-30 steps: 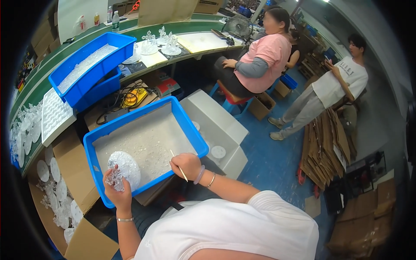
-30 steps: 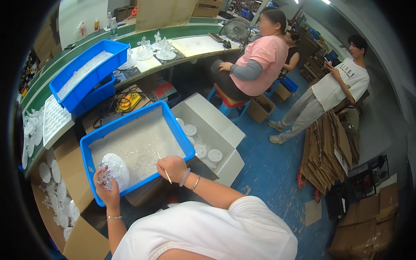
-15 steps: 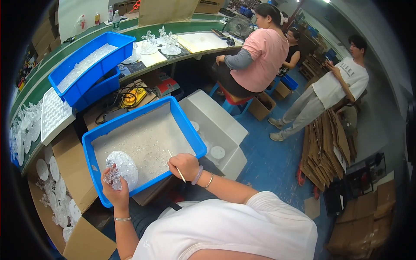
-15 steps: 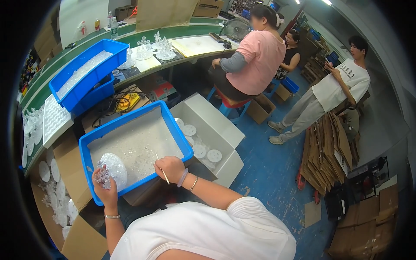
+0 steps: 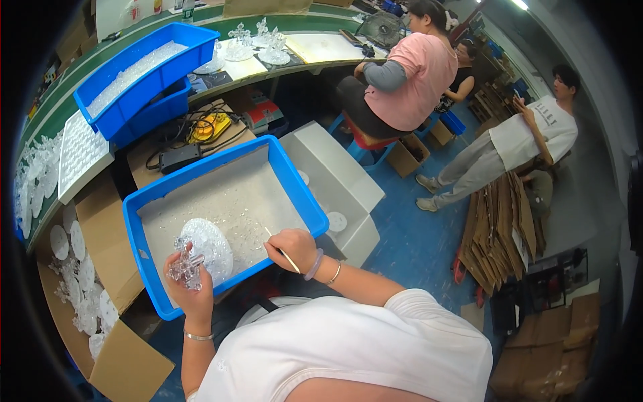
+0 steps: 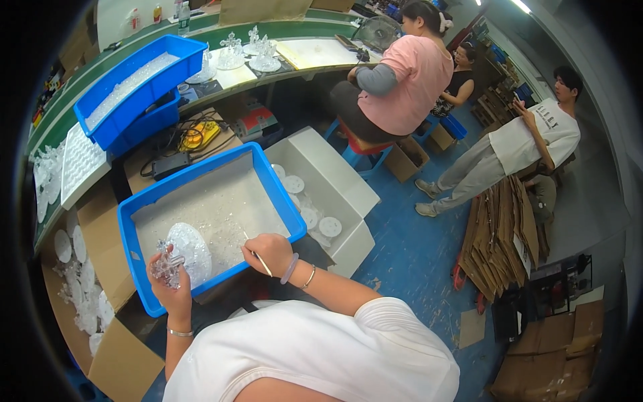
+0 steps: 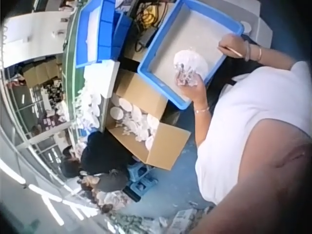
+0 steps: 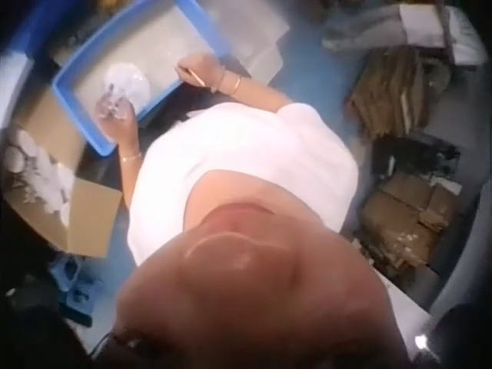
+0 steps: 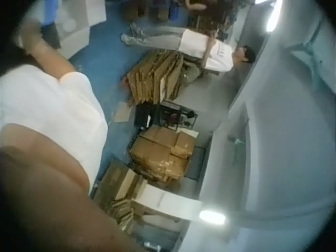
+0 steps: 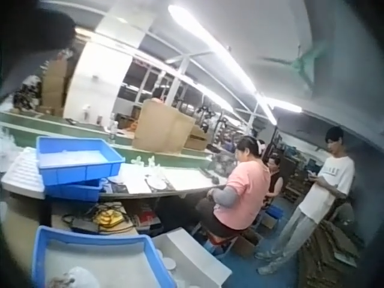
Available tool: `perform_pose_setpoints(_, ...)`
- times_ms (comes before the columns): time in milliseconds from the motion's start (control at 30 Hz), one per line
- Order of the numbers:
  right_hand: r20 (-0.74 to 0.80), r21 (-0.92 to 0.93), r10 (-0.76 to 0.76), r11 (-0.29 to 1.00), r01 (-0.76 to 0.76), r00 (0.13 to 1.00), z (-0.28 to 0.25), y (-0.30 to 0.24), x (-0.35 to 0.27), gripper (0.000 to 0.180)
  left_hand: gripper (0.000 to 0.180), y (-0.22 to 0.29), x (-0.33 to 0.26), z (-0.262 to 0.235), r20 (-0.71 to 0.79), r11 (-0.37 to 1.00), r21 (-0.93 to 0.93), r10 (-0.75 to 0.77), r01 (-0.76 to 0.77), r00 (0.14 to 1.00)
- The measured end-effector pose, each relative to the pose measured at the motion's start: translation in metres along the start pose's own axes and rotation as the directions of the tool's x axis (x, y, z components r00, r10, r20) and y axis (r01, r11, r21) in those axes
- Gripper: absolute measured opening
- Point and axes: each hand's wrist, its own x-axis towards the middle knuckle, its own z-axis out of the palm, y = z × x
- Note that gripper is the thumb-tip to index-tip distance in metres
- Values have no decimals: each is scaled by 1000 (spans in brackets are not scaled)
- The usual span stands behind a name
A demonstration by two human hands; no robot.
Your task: Cleaning and assembling decorative clear plastic lighting components at a factory workbench.
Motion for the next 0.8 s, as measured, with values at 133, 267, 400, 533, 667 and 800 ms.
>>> perform_pose_setpoints(133, 1, -2, -25, 1000, 25, 1000, 1, -2, 0, 15, 48, 1, -2, 2, 17, 998, -22, -58, 59, 998)
perform_pose_setpoints(267, 44, 53, 29, 998, -31, 999, 3, 0, 1, 8, 48, -1, -5, 2, -7, 997, 28, 65, -65, 998)
perform_pose_setpoints(400, 30, 662, 359, 692, -288, 933, 0, 3, 0, 26, 44, -8, -9, 10, -18, 988, 0, 155, -155, 988)
perform_pose_setpoints(533, 158, 763, 434, 517, -388, 887, -21, -7, 16, 13, 42, -6, -6, 10, 1, 959, 129, 255, -253, 967)
perform_pose_setpoints(667, 300, 812, 431, 352, -465, 851, -23, -12, 19, 9, 42, -7, -6, 9, -19, 944, 115, 314, -310, 949)
perform_pose_setpoints(800, 289, 815, 385, 382, -436, 876, -17, -18, 20, 7, 44, 2, -2, 10, 1, 952, 36, 304, -304, 953)
